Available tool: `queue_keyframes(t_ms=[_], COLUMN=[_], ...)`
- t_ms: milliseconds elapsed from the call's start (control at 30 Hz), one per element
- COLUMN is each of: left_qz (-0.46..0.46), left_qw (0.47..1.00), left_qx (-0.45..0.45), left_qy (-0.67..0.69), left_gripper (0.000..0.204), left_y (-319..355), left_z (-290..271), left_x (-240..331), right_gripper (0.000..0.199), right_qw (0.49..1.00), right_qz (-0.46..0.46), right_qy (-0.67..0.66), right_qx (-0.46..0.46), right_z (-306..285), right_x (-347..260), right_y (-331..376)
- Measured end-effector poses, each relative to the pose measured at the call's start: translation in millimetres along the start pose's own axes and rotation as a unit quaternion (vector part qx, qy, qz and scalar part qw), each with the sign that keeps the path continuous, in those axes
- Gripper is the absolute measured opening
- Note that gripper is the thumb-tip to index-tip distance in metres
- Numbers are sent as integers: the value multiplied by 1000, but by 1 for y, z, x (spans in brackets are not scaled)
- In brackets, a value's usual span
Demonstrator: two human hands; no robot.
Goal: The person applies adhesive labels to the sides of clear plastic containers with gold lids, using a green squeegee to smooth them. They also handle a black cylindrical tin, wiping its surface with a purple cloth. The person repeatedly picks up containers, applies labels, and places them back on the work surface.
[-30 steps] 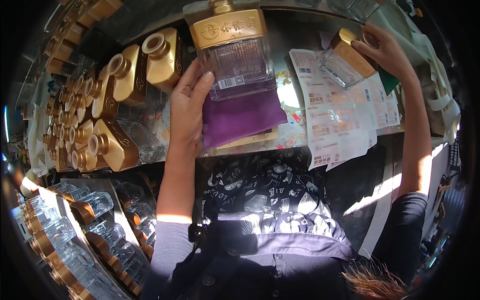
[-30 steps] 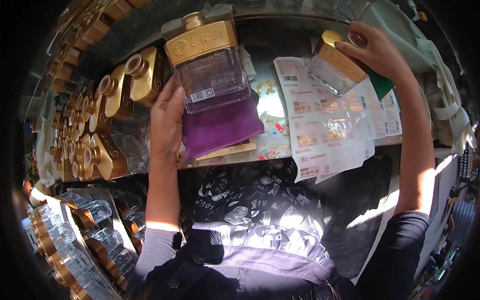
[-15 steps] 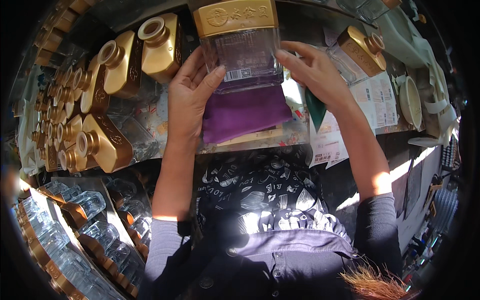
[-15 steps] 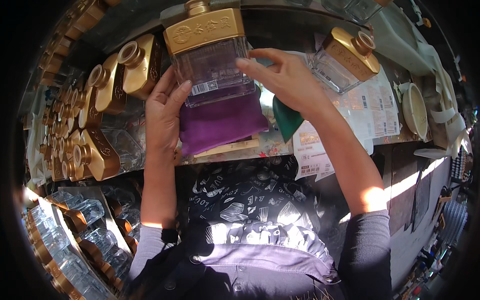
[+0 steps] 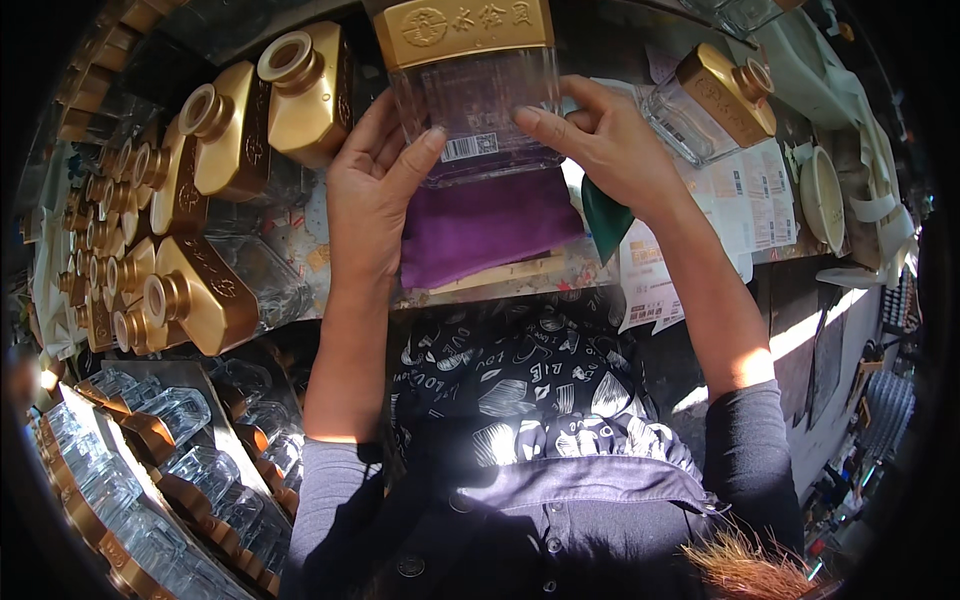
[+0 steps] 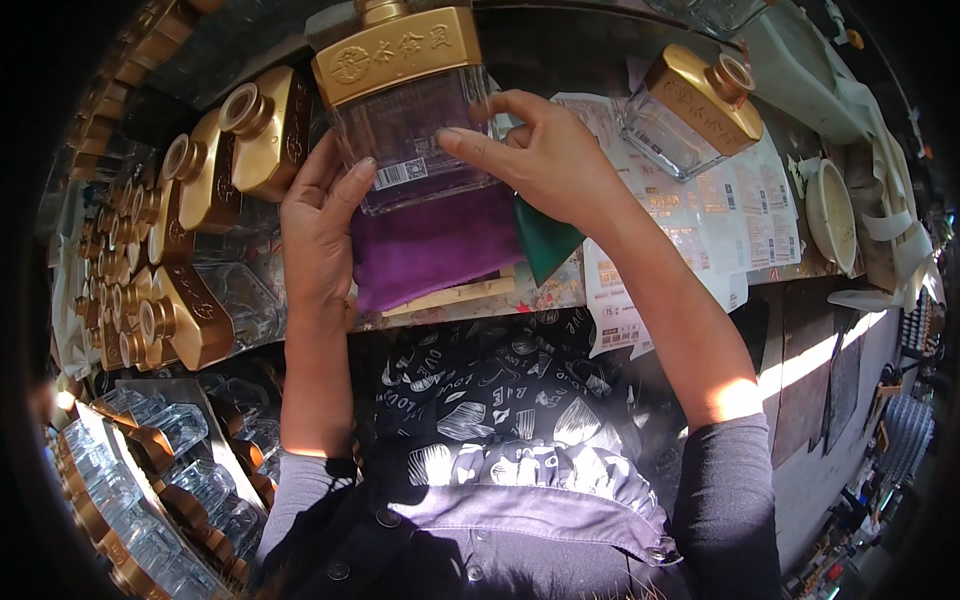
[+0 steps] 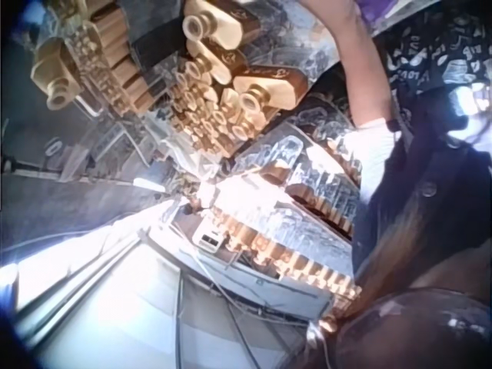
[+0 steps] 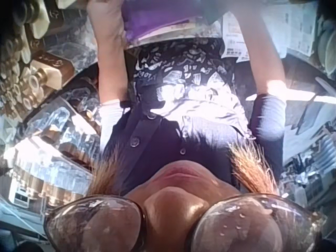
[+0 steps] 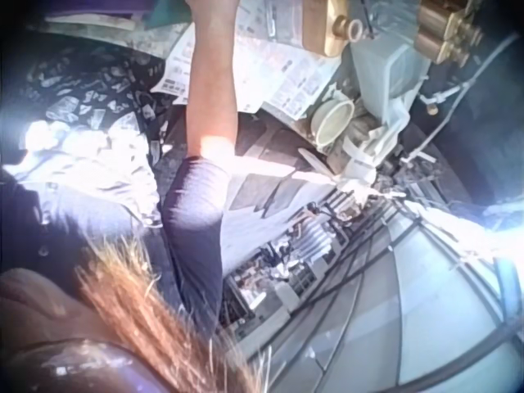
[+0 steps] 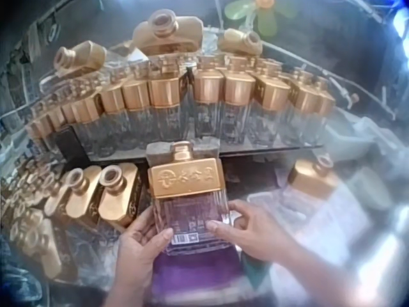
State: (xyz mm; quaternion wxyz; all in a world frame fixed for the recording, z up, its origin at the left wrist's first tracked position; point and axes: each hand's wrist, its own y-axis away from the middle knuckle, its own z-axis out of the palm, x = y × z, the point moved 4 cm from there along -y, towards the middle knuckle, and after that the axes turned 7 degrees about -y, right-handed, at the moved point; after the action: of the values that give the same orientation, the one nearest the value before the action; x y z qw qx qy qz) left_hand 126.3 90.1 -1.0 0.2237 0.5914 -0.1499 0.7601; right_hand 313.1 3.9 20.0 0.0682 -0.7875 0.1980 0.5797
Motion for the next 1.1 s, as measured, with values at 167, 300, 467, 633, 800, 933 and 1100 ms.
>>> queue_keyframes(t_ms=[167, 300, 467, 633, 800, 933, 1100], left_qz=[2, 0, -3, 3, -1, -1, -2], left_qw=[1000, 1000, 1000, 1000, 1000, 1000, 1000], left_qx=[6, -3, 5, -15, -6, 3, -1], left_qy=[-2, -1, -14, -14, -8, -8, -12], left_gripper=[58, 61, 66, 68, 68, 67, 65], left_y=[0, -1, 0, -2, 0, 1, 1], left_z=[0, 2, -2, -3, -3, -1, 0], left_x=[1, 4, -1, -2, -1, -1, 1], right_gripper=[60, 63, 63, 49, 43, 44, 53], right_qw=[1000, 1000, 998, 998, 997, 996, 999], right_qz=[8, 11, 46, 55, 58, 63, 31], right_qy=[2, 3, -24, -30, -41, -46, -28], right_qx=[-9, -8, -20, -24, -32, -43, -14], right_z=[0, 0, 1, 1, 2, 1, -1], right_x=[2, 1, -8, -5, -4, -7, -1], right_y=[-1, 0, 3, 2, 3, 3, 1])
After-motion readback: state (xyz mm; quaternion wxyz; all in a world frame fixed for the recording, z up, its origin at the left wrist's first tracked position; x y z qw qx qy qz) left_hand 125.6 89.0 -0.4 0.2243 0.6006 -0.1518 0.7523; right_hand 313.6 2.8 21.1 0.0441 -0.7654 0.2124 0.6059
